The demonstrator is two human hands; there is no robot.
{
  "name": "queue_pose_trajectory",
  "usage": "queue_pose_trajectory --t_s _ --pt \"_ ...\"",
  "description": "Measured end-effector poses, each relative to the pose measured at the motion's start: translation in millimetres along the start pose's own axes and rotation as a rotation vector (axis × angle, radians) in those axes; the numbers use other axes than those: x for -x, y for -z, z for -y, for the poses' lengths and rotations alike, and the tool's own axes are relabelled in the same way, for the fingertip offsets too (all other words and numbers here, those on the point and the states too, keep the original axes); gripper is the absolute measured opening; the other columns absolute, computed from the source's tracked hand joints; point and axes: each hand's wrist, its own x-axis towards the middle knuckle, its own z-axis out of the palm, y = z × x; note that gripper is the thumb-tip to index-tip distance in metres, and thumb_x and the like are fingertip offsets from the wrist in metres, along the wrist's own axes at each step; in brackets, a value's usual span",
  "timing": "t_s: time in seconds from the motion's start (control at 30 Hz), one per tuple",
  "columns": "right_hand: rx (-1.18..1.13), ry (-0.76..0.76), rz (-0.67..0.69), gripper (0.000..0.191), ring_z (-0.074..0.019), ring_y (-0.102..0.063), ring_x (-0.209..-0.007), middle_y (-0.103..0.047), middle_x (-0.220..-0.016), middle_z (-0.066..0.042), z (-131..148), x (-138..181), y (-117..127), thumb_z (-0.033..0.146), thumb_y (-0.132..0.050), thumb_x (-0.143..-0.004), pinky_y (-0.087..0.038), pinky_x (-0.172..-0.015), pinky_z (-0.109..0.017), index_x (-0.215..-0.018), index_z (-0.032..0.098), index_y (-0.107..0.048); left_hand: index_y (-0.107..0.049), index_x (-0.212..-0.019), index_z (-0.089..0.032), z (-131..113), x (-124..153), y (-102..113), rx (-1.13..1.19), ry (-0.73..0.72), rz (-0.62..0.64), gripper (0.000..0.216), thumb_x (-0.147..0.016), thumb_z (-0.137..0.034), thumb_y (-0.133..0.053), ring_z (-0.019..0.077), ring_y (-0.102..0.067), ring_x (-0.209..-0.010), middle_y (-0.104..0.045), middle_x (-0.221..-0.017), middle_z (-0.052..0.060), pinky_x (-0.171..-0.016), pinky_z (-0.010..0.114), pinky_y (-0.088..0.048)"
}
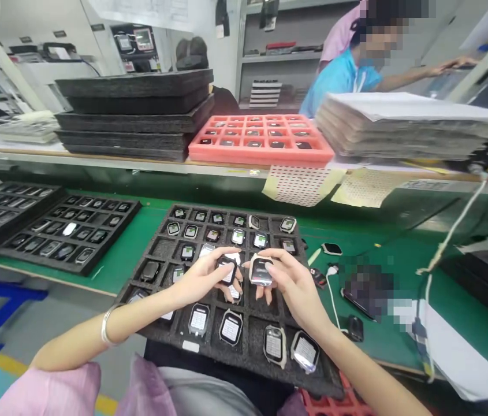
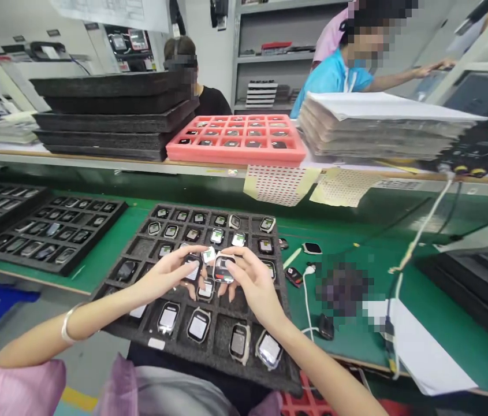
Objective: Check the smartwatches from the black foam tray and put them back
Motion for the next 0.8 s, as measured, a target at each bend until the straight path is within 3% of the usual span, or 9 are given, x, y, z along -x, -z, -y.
queue_pose_trajectory --t_s 0.13,0.3,0.43,0.5,0.6,0.7,0.8 --pt "0.000 0.027 0.017 0.021 -0.0159 -0.065 -0.056 -0.067 -0.089 -0.007 3 2 -6 0.030 -0.056 -0.090 -0.050 -0.044 -0.023 -0.108 0.019 -0.052 -0.042 -0.128 -0.018 -2 -1 8 0.027 -0.010 0.031 0.049 -0.083 -0.027 -0.058 0.0186 -0.063 -0.077 -0.062 -0.088 0.006 -0.064 0.032 -0.055" --pt "0.071 0.076 -0.121 0.025 -0.0140 -0.062 -0.051 -0.064 -0.081 -0.004 5 5 -17 0.031 -0.063 -0.085 -0.046 -0.039 -0.021 -0.104 0.019 -0.052 -0.037 -0.134 -0.022 -5 3 19 0.114 -0.020 0.146 0.064 -0.073 -0.008 -0.054 0.0207 -0.062 -0.088 -0.061 -0.102 0.007 -0.074 0.036 -0.055" --pt "0.094 0.096 -0.200 0.021 -0.0128 -0.059 -0.046 -0.064 -0.078 -0.003 21 18 -29 0.030 -0.065 -0.085 -0.046 -0.037 -0.022 -0.100 0.021 -0.053 -0.039 -0.134 -0.022 -9 8 21 0.131 -0.019 0.212 0.062 -0.075 -0.010 -0.055 0.0219 -0.061 -0.090 -0.060 -0.103 0.008 -0.076 0.039 -0.054" --pt "0.018 0.111 -0.113 0.024 -0.0155 -0.064 -0.051 -0.066 -0.088 -0.006 36 32 -40 0.031 -0.065 -0.085 -0.051 -0.042 -0.025 -0.104 0.023 -0.051 -0.038 -0.134 -0.022 -11 12 19 0.125 -0.015 0.233 0.058 -0.080 -0.015 -0.056 0.0214 -0.061 -0.089 -0.060 -0.100 0.008 -0.076 0.038 -0.055" --pt "-0.160 0.085 0.088 0.045 -0.0201 -0.070 -0.065 -0.064 -0.110 -0.010 57 62 -64 0.034 -0.074 -0.078 -0.056 -0.051 -0.029 -0.114 0.029 -0.047 -0.037 -0.135 -0.022 -12 20 15 0.081 -0.010 0.209 0.052 -0.086 -0.023 -0.056 0.0197 -0.061 -0.086 -0.059 -0.097 0.008 -0.073 0.035 -0.055" --pt "-0.244 0.095 0.077 0.045 -0.0214 -0.070 -0.068 -0.069 -0.100 -0.008 66 91 -88 0.036 -0.076 -0.076 -0.057 -0.055 -0.029 -0.111 0.033 -0.048 -0.038 -0.135 -0.023 -14 30 9 0.044 -0.003 0.177 0.051 -0.088 -0.028 -0.056 0.0191 -0.060 -0.083 -0.059 -0.094 0.007 -0.067 0.030 -0.054" --pt "-0.100 0.057 0.041 0.041 -0.0252 -0.069 -0.064 -0.070 -0.084 -0.007 68 111 -100 0.038 -0.075 -0.075 -0.058 -0.055 -0.035 -0.109 0.033 -0.051 -0.038 -0.136 -0.027 -25 45 0 0.042 0.010 0.143 0.053 -0.087 -0.032 -0.057 0.0199 -0.061 -0.079 -0.060 -0.090 0.006 -0.061 0.030 -0.054"
